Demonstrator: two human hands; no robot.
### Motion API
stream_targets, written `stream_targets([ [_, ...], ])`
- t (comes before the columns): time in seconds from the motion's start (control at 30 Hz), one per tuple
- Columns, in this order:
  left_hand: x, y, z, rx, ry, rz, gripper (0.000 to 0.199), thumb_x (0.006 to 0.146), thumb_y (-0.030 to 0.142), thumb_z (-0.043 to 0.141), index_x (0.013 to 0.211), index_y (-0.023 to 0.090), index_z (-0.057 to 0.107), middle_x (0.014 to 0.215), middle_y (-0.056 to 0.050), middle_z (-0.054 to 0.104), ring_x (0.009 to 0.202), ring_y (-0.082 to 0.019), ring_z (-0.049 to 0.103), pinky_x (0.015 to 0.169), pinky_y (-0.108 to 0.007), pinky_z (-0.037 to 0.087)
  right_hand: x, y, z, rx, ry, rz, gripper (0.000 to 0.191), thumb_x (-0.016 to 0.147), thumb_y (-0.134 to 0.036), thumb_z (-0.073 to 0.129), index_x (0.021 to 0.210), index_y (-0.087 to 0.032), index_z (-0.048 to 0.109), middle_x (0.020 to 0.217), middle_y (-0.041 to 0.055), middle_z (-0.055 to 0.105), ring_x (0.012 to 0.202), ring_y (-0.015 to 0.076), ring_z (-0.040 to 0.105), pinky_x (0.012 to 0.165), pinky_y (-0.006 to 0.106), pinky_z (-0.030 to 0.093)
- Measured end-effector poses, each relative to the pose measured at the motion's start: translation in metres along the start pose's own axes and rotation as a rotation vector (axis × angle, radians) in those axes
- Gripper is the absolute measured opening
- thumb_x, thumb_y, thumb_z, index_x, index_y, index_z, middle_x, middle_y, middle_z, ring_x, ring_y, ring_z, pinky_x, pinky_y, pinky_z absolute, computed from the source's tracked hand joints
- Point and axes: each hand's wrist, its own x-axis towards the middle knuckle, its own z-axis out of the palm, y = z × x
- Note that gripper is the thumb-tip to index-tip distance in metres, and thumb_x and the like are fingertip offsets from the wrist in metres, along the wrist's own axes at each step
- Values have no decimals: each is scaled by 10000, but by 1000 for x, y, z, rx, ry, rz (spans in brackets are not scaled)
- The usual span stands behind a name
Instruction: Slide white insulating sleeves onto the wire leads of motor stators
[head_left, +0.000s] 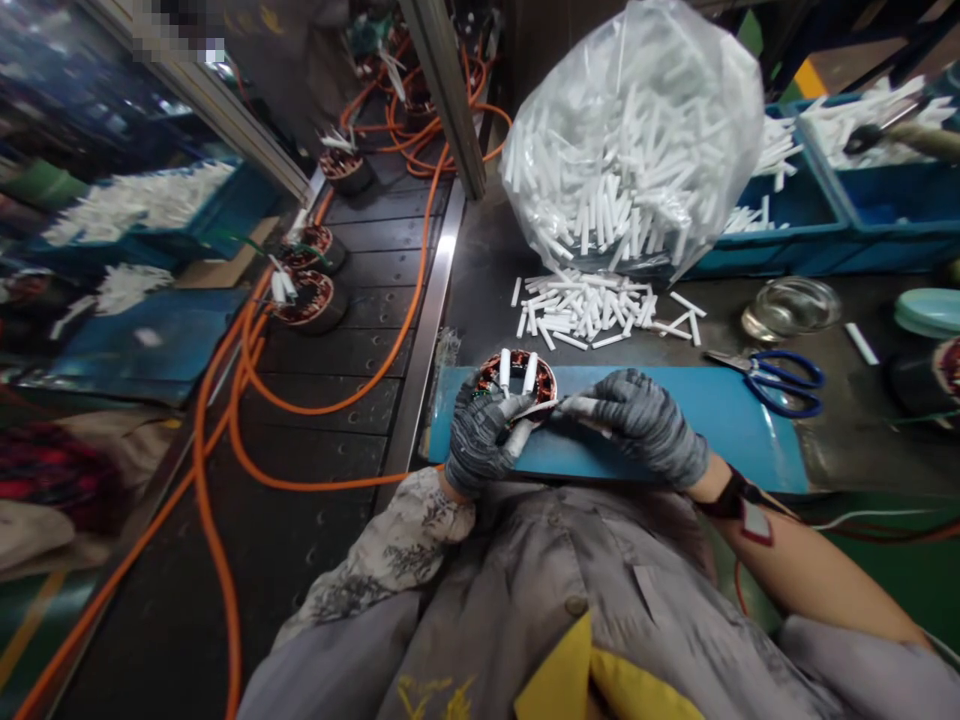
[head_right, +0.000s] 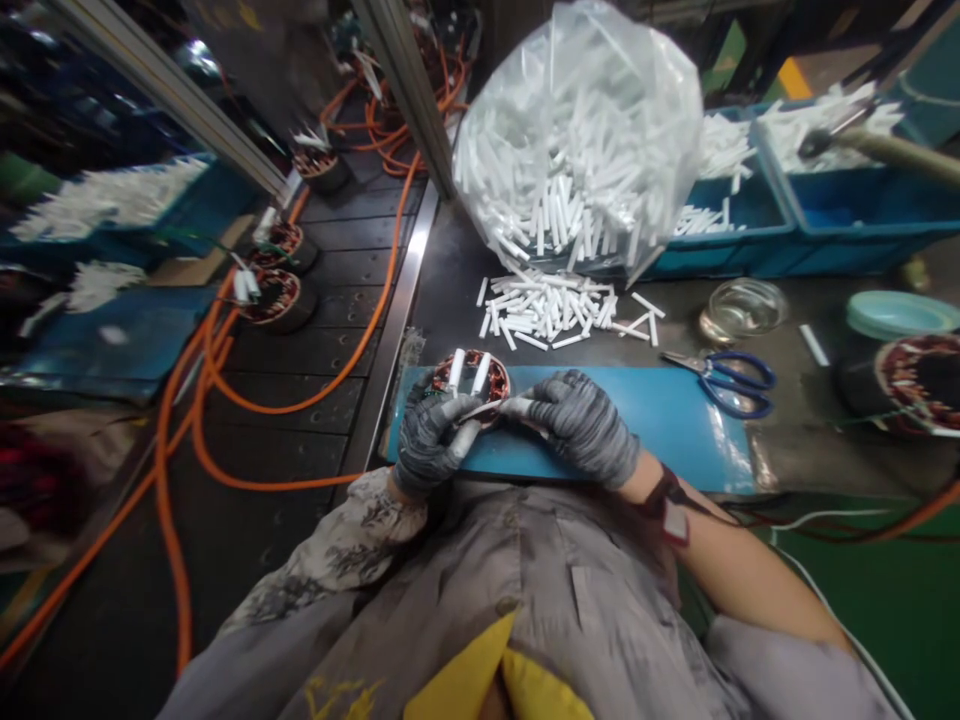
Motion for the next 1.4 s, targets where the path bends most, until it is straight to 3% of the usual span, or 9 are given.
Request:
stream_targets([
  [0.13,0,-5,1,1,-29,75,205,936,215,622,1099,266,735,1002,-19,790,964,-214,752,1217,-563,425,2,-16,15,-203,-58,95,388,1069,-355,449,1098,-184,796,788,122,726,720,221,601,720,375,463],
  [0.3,1,-8,0,11,-59,160,223,945,190,626,1109,284,744,1033,-9,800,986,-203,746,1213,-569,423,-1,-16,30,507,-250,416,643,1094,-552,239,908,-179,729,548,-6,563,511,147,489,569,291,466],
  [0.37,1,-8,-1,30,-82,144,230,951,199,616,1116,289,749,1018,-8,801,972,-200,746,1208,-565,431,-4,-15,33,615,-220,445,622,1080,-591,272,927,-196,728,548,-17,567,514,152,515,559,290,481],
  [0.57,2,-5,-1,55,-95,147,225,951,195,610,1101,277,757,981,-13,803,962,-202,751,1203,-562,443,-6,-19,30,292,-5,424,481,964,-631,563,1063,-214,784,786,84,737,741,216,664,774,364,523],
  [0.73,7,-4,-4,69,29,254,228,932,167,648,1128,247,732,946,-16,795,921,-191,748,1197,-516,455,2,-22,38,931,-257,731,630,998,-694,399,891,-172,736,470,-27,547,427,121,483,510,262,427],
  [0.9,13,-5,-10,136,-36,347,188,921,264,691,1094,202,732,878,-43,780,881,-222,748,1144,-494,502,-17,-13,35,896,-121,721,683,987,-748,371,894,-186,747,564,13,666,508,134,590,603,276,507],
  [1.03,13,-9,-5,132,-195,255,264,887,429,733,1023,202,746,920,-78,787,923,-264,757,1104,-504,527,-45,6,22,612,169,725,617,995,-712,415,1076,-197,745,695,31,740,619,168,677,728,315,573],
  [1.23,13,-7,7,82,-282,32,363,781,440,833,1054,214,756,973,-96,791,964,-316,756,1019,-521,563,-70,18,38,313,240,643,556,982,-690,481,974,-231,796,824,68,804,742,216,762,742,331,616],
  [1.4,24,-15,-31,-278,-337,-445,564,647,433,912,1129,225,708,1150,-88,772,1080,-309,727,1013,-469,567,-85,30,51,81,292,428,470,1019,-585,490,997,-240,809,945,89,822,835,242,788,780,357,648],
])
